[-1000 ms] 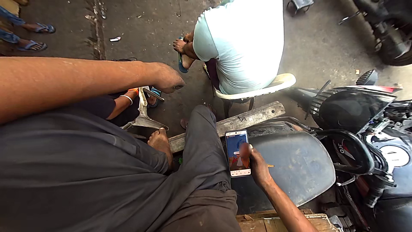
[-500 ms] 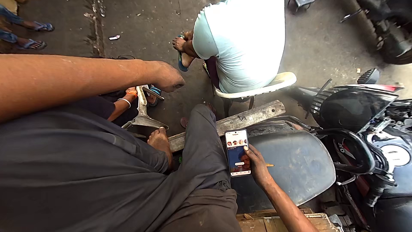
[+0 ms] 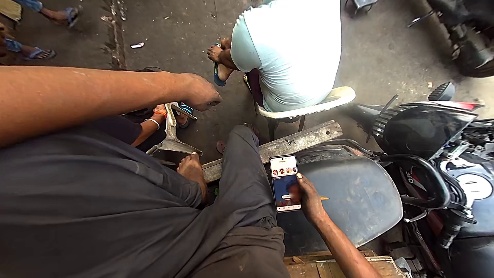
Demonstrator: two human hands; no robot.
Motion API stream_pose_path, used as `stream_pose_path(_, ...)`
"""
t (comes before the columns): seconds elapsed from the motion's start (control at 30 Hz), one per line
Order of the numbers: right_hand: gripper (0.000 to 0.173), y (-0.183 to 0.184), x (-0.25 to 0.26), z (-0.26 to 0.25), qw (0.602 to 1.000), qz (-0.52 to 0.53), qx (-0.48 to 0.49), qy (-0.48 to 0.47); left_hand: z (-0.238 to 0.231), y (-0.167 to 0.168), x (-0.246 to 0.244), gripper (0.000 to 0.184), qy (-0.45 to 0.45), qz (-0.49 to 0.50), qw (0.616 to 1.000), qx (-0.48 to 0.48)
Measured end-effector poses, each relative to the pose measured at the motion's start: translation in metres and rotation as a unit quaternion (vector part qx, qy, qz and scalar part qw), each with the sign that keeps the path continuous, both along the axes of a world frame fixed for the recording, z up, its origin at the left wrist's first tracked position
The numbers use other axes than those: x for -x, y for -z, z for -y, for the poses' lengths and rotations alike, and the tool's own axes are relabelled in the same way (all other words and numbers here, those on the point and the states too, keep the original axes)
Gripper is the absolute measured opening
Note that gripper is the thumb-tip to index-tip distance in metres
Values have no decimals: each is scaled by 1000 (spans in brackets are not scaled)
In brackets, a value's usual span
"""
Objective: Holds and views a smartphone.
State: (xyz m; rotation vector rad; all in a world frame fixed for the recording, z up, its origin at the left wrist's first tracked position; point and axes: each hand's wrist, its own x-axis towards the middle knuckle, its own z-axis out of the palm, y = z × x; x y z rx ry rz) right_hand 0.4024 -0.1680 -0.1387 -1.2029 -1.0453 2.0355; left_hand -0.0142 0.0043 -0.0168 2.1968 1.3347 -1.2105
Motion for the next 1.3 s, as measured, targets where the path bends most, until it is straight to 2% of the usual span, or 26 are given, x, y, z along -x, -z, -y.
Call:
stream_pose_path(1.07, 53, -1, 2, 0, 1000, 13, -6, 4, 2, -10, -10, 10, -14, -19, 1000, 5)
stream_pose_path(1.3, 53, 0, 2, 0, 1000, 16, -9, 0, 0, 1, 0, 13, 5, 2, 1000, -4)
